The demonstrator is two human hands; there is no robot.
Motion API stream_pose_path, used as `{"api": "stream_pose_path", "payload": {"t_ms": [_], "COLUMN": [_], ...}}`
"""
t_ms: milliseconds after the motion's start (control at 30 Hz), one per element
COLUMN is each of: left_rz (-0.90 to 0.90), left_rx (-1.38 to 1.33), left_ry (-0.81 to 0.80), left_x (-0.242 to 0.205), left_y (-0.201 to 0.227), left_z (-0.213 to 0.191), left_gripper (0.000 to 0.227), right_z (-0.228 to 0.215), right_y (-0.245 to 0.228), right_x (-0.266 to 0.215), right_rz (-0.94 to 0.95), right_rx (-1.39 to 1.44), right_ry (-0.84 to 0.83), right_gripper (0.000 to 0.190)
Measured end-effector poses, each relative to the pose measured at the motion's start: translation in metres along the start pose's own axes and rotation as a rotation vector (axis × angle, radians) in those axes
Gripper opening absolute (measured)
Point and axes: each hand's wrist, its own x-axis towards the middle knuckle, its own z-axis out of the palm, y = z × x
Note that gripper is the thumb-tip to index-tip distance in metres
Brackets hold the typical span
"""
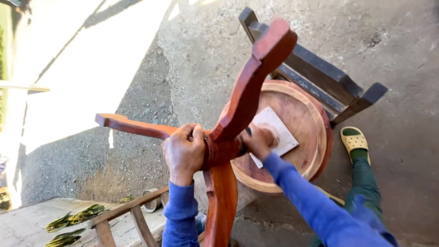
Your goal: Sanding the base and legs of a wooden table using a piece of sandpaper.
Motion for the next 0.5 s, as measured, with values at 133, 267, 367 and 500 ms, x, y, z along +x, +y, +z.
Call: {"api": "stream_pose_path", "payload": {"t_ms": [133, 267, 367, 500], "left_rz": [0.036, -0.037, 0.008, -0.013], "left_rx": [0.022, -0.079, -0.073, -0.039], "left_ry": [-0.039, -0.034, 0.012, 0.002], "left_x": [-0.004, -0.001, -0.006, 0.0], "left_y": [-0.001, 0.0, -0.002, -0.003], "left_z": [0.001, 0.001, 0.003, 0.005], "left_gripper": [0.025, 0.026, 0.026, 0.027], "right_z": [0.011, 0.011, 0.004, -0.01], "right_y": [0.006, 0.005, 0.003, -0.016], "right_x": [-0.016, 0.021, 0.037, 0.007], "right_rz": [0.082, 0.09, 0.081, 0.183], "right_rx": [0.165, -0.165, -0.265, -0.224], "right_ry": [0.056, -0.041, -0.106, 0.007], "right_gripper": [0.021, 0.029, 0.037, 0.049]}}
